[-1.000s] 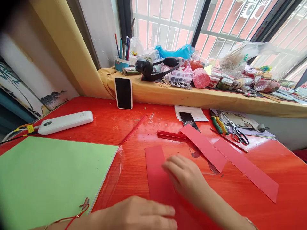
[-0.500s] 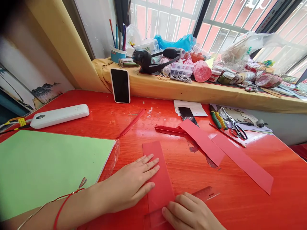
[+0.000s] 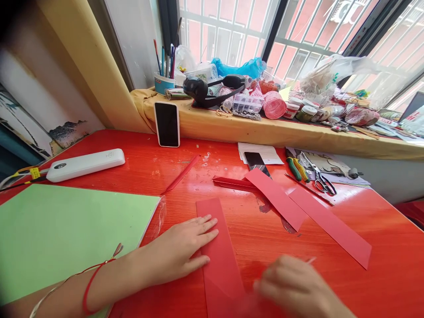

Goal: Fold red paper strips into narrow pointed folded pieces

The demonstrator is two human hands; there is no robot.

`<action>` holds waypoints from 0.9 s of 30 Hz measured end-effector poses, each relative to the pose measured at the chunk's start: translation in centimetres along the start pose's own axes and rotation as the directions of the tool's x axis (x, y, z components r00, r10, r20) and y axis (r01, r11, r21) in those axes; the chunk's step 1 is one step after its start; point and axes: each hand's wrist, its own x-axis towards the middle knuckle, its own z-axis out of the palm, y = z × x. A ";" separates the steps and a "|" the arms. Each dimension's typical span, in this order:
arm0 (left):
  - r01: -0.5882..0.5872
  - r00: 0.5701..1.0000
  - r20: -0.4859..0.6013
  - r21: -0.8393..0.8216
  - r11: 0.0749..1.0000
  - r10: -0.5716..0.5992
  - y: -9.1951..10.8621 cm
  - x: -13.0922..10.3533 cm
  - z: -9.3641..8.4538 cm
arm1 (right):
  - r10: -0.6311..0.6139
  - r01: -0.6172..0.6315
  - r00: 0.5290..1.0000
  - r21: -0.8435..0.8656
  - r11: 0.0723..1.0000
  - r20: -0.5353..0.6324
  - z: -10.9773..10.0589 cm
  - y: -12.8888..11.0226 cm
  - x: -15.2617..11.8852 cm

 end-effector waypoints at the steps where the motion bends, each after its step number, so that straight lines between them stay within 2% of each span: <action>1: 0.016 1.000 -0.010 0.002 1.000 -0.016 -0.3 0.1 -0.3 | 0.047 -0.058 0.994 -0.113 0.992 -0.100 -0.5 1.6 -0.6; 2: 0.041 0.999 -0.026 0.006 0.999 -0.041 -0.7 0.3 -0.7 | 0.118 -0.172 0.967 -0.240 0.955 -0.225 -1.0 3.4 -1.3; 3: 0.072 0.996 -0.046 0.012 0.997 -0.071 -1.1 0.5 -1.0 | 0.193 -0.328 0.909 -0.347 0.878 -0.370 -1.5 5.3 -1.9; 4: 0.105 0.992 -0.068 0.019 0.994 -0.103 -1.5 0.8 -1.3 | 0.283 -0.490 0.835 -0.407 0.771 -0.472 -1.8 7.2 -2.4; 5: 0.133 0.988 -0.087 0.025 0.991 -0.131 -1.8 1.1 -1.6 | 0.336 -0.571 0.791 -0.420 0.705 -0.511 -2.1 9.1 -2.9; 8: 0.170 0.978 -0.125 0.032 0.985 -0.164 -2.4 2.0 -2.0 | 0.415 -0.663 0.726 -0.401 0.632 -0.548 -2.4 13.9 -4.1; 11: 0.167 0.975 -0.152 0.025 0.986 -0.161 -2.4 2.5 -2.1 | 0.493 -0.685 0.715 -0.354 0.637 -0.495 -2.0 17.0 -4.8; 13: 0.169 0.971 -0.171 0.012 0.985 -0.165 -2.3 2.6 -2.1 | 0.536 -0.692 0.711 -0.318 0.648 -0.455 -1.6 17.8 -4.7; 15: 0.172 0.967 -0.191 -0.011 0.985 -0.171 -2.2 2.6 -2.1 | 0.560 -0.704 0.697 -0.280 0.653 -0.448 -1.3 17.6 -4.1; 18: 0.166 0.957 -0.231 -0.065 0.984 -0.176 -2.2 2.6 -2.0 | 0.562 -0.700 0.688 -0.212 0.682 -0.460 -0.9 15.8 -2.3; 22: 0.164 0.922 -0.322 -0.177 0.971 -0.214 -2.6 2.9 -1.7 | 0.561 -0.634 0.723 -0.063 0.771 -0.403 0.6 11.4 1.4; 27: 0.094 0.870 -0.410 -0.407 0.908 -0.274 -3.3 3.0 -1.7 | 0.584 -0.559 0.777 0.168 0.812 -0.235 3.4 5.9 4.5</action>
